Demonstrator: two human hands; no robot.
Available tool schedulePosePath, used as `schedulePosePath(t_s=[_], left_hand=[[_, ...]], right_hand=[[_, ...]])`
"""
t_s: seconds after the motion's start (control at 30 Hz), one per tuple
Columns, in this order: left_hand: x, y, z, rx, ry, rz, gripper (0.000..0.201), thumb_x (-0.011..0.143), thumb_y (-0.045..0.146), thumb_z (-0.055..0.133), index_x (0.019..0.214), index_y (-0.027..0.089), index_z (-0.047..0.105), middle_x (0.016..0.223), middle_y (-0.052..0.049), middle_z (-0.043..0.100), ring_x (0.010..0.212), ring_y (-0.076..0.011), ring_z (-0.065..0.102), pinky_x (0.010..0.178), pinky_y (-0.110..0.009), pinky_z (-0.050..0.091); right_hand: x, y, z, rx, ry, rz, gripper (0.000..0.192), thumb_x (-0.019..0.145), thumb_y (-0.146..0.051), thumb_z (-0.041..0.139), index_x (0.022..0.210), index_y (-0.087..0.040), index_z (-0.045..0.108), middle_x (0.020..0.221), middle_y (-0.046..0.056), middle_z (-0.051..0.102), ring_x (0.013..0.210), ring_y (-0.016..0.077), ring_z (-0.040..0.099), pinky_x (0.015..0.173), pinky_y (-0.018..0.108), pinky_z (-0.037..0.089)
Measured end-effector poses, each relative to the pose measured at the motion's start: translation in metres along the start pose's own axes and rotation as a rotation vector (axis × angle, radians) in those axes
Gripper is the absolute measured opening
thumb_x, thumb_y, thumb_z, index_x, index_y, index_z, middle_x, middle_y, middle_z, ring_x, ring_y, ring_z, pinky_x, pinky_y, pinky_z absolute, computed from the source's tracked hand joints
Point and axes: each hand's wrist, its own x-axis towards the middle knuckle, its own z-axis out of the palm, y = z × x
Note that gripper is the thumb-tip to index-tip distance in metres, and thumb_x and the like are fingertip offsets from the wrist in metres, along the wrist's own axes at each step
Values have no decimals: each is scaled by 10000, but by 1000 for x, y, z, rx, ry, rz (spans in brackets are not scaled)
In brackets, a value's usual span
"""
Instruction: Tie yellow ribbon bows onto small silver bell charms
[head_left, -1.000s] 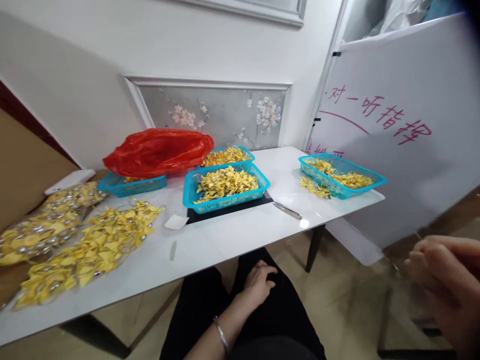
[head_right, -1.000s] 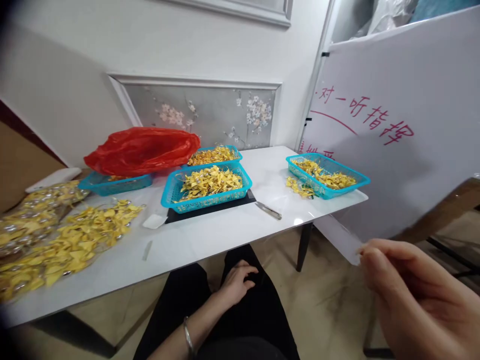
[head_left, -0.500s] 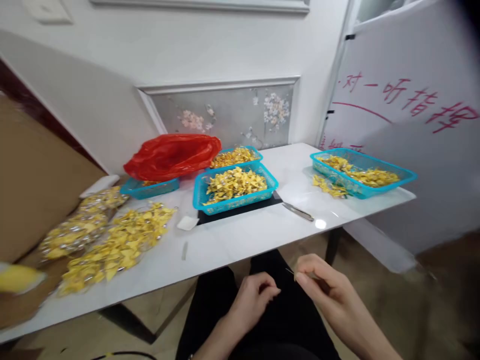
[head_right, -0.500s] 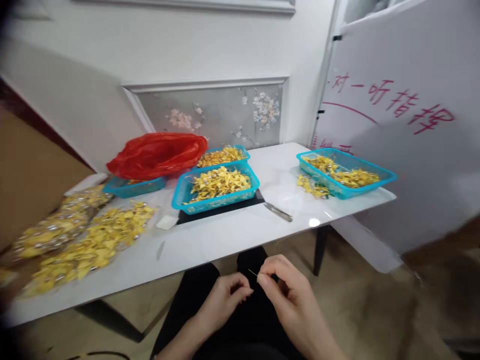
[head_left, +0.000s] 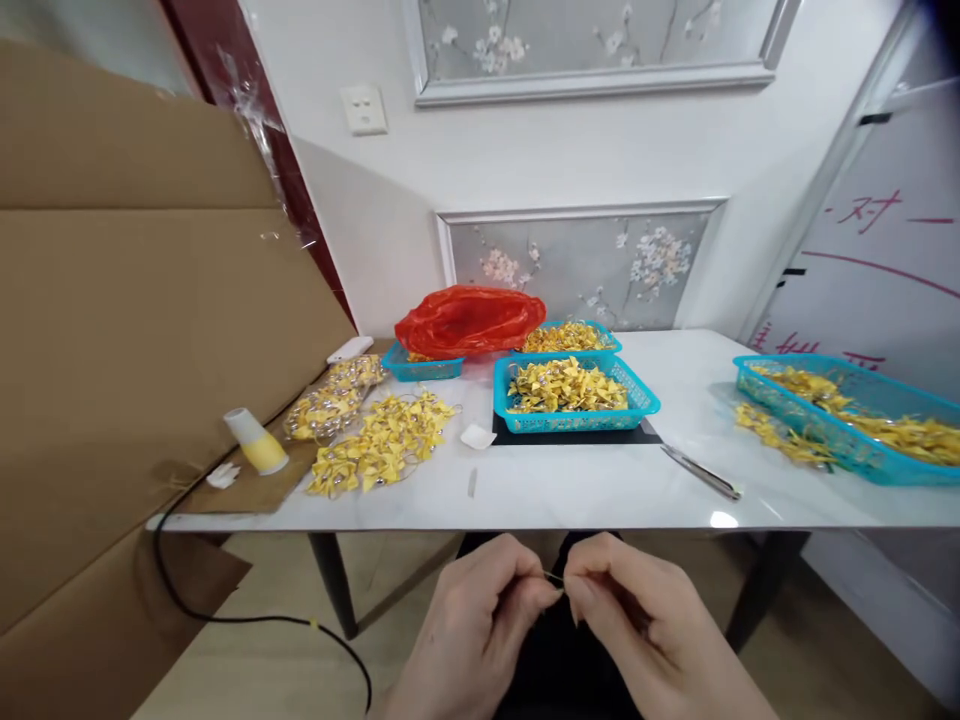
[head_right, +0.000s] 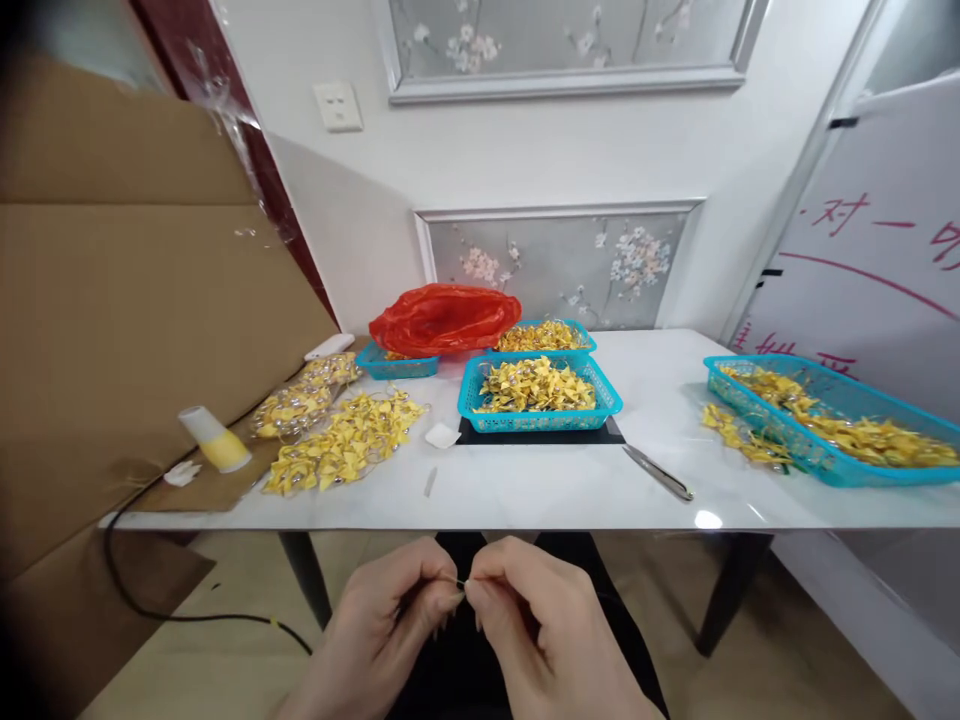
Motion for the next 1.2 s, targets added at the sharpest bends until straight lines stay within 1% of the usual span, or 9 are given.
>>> schedulePosePath(t_s=[0.27, 0.4, 0.5, 0.6, 0.7, 0.8, 0.93, 1.07, 1.2], left_hand=[[-6, -6, -2, -107, -49, -39, 245, 919, 267, 523, 678, 224, 534, 583, 48, 543, 536, -126, 513, 539, -224, 391], [-4, -8, -2, -123, -79, -65, 231, 917, 256, 529, 688, 225, 533, 596, 51, 539, 545, -123, 505, 543, -222, 387], [-4, -6, -3, -87, -104, -52, 269, 953, 307, 495, 700, 224, 532, 644, 38, 541, 598, -134, 505, 585, -238, 380], [-5, -3, -2, -78, -96, -71, 322, 977, 377, 450, 700, 224, 511, 665, 30, 502, 628, -147, 469, 597, -258, 354], [-5, -3, -1, -237, -28, -122, 372, 971, 442, 461, 671, 222, 485, 633, 38, 434, 594, -146, 400, 561, -266, 321], [-4, -2, -10, -552, 87, -139, 377, 952, 422, 531, 641, 212, 495, 605, 41, 417, 573, -139, 358, 546, -260, 318], [-3, 0, -36, -976, 219, -193, 302, 935, 288, 569, 649, 207, 520, 616, 35, 431, 584, -141, 357, 550, -244, 385], [3, 0, -53, -1021, 294, -177, 281, 913, 209, 582, 639, 193, 523, 609, 27, 454, 583, -136, 369, 542, -232, 444], [10, -1, -61, -933, 383, -128, 274, 834, 224, 689, 607, 188, 539, 576, 23, 464, 575, -134, 392, 517, -218, 468]], right_hand=[[2, 0, 1, -96, -68, -33, 230, 991, -232, 425, 791, -200, 534, 704, -8, 565, 607, 118, 514, 557, 217, 380], [2, -1, -3, -110, -111, -3, 230, 995, -218, 416, 797, -208, 532, 728, -12, 570, 620, 118, 527, 562, 220, 377], [2, -2, -4, -107, -122, 23, 223, 995, -225, 418, 803, -209, 530, 729, -14, 558, 625, 119, 518, 568, 224, 375], [3, -4, -3, -106, -127, 70, 224, 995, -226, 424, 820, -205, 563, 740, -11, 565, 642, 119, 531, 581, 221, 389], [4, -3, -7, -80, -150, 79, 235, 988, -230, 444, 875, -195, 647, 775, 9, 600, 666, 126, 569, 599, 224, 410], [1, 6, -24, -77, -145, 125, 253, 978, -263, 488, 875, -195, 708, 789, 22, 628, 684, 132, 586, 610, 224, 417], [-8, 30, -59, -72, -117, 311, 252, 931, -327, 548, 829, -183, 728, 761, 23, 639, 694, 142, 572, 643, 229, 425], [-21, 47, -88, -69, -62, 414, 344, 932, -435, 532, 822, -162, 708, 702, 14, 603, 634, 131, 523, 581, 225, 408], [-40, 58, -109, -98, -72, 466, 404, 946, -513, 509, 948, -168, 720, 714, 12, 614, 586, 120, 513, 559, 218, 440]])
